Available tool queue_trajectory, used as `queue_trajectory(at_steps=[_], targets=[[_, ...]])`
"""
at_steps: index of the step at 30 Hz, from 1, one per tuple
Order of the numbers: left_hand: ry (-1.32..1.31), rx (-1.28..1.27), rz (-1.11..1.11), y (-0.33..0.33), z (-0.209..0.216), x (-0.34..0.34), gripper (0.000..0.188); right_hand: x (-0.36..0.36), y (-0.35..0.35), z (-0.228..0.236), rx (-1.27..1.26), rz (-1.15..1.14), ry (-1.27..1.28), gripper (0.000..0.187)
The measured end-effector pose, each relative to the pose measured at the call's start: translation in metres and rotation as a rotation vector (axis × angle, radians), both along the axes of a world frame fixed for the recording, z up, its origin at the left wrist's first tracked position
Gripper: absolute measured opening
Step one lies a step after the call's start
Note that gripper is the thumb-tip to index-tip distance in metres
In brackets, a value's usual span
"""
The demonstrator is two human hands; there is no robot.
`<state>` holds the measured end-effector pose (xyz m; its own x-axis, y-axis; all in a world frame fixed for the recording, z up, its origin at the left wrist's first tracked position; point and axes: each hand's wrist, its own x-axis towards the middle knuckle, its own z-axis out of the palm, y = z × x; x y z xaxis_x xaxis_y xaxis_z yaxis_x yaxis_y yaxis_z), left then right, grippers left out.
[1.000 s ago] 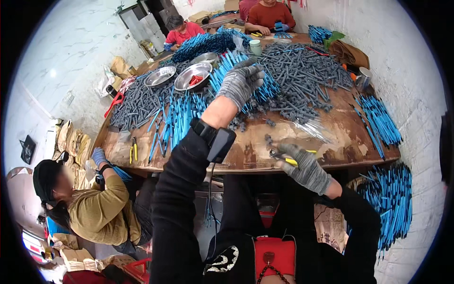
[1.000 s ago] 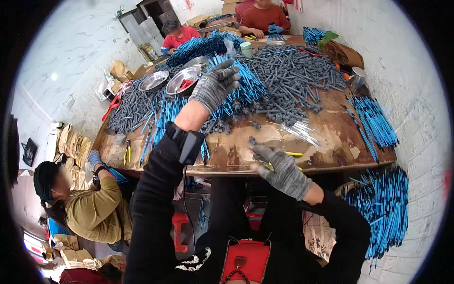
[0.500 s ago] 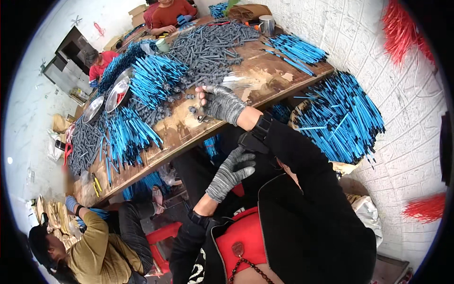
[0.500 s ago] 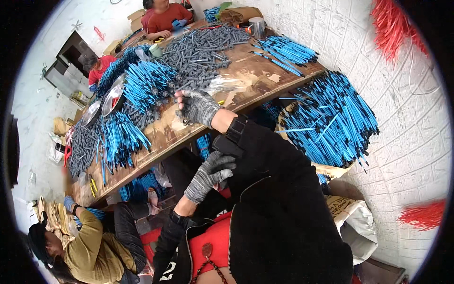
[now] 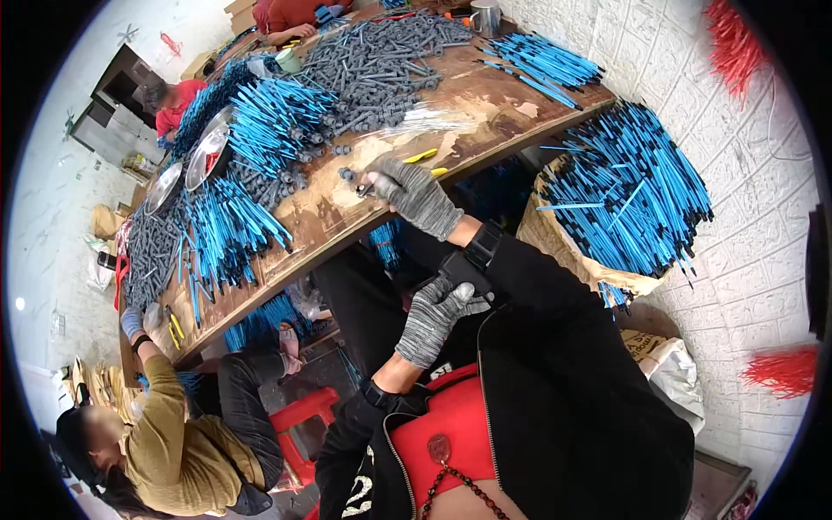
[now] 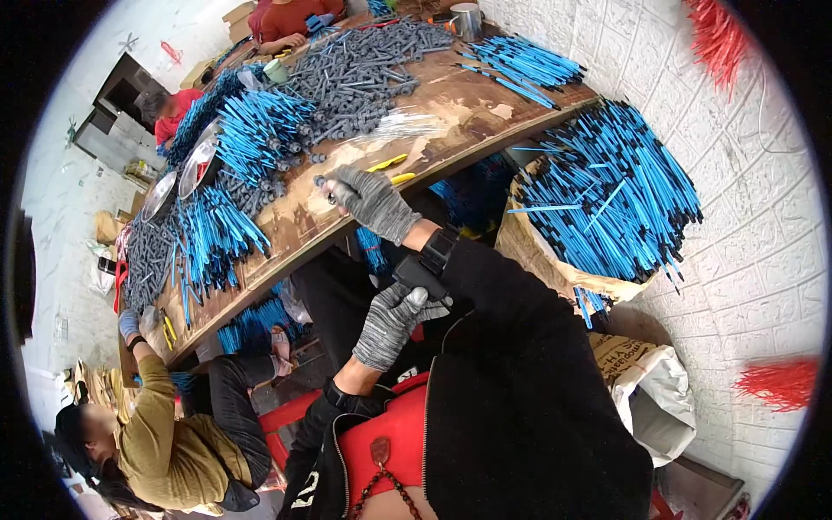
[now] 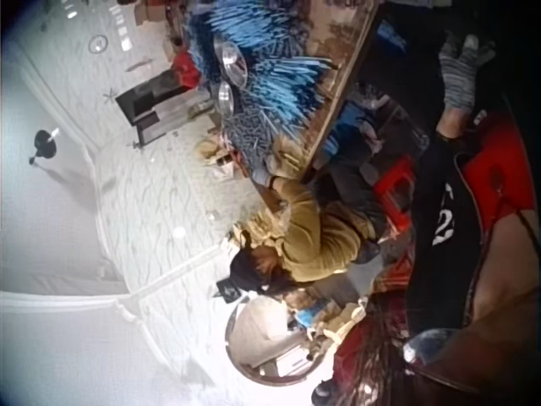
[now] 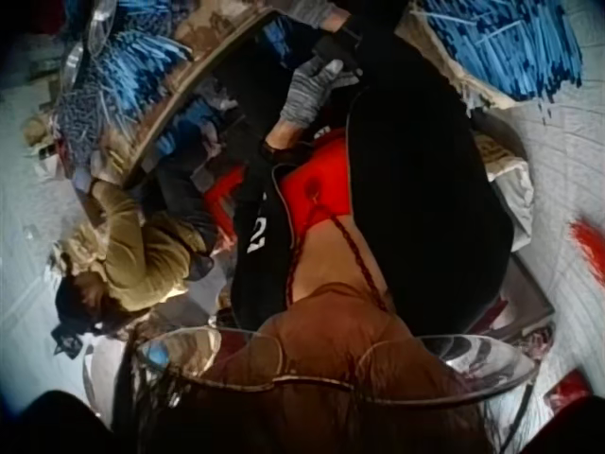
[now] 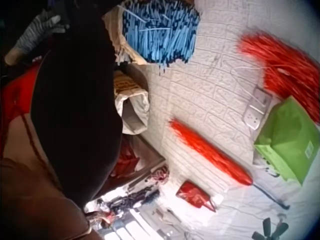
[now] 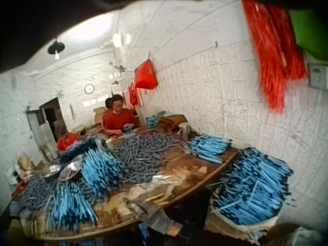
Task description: Assembling and securing bundles of blue plastic bristles on a production floor.
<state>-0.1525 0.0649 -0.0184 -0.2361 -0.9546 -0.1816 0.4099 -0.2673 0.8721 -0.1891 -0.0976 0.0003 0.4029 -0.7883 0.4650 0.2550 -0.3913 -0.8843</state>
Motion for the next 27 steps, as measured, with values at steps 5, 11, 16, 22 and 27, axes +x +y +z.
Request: queue_trajectory(at_steps=[5,11,16,22,27], targets=[[0.065,0.024,-0.072,-0.009,-0.016,-0.001,0.034,-0.016,-0.006,-0.004,0.144,0.095,-0.074,0.020],[0.040,-0.046,-0.085,-0.027,-0.037,-0.002,0.033,-0.020,-0.019,-0.006,0.350,0.276,-0.201,0.019],[-0.263,-0.072,-0.047,-0.028,-0.034,0.005,0.034,-0.017,-0.028,-0.014,0.497,0.304,-0.251,0.019],[-0.235,-0.034,-0.088,-0.036,-0.008,0.006,0.054,0.008,-0.014,-0.011,0.459,0.218,-0.224,0.018],[-0.043,0.118,0.160,-0.031,-0.022,-0.002,0.072,0.036,-0.003,-0.001,-0.228,-0.109,0.064,0.017]])
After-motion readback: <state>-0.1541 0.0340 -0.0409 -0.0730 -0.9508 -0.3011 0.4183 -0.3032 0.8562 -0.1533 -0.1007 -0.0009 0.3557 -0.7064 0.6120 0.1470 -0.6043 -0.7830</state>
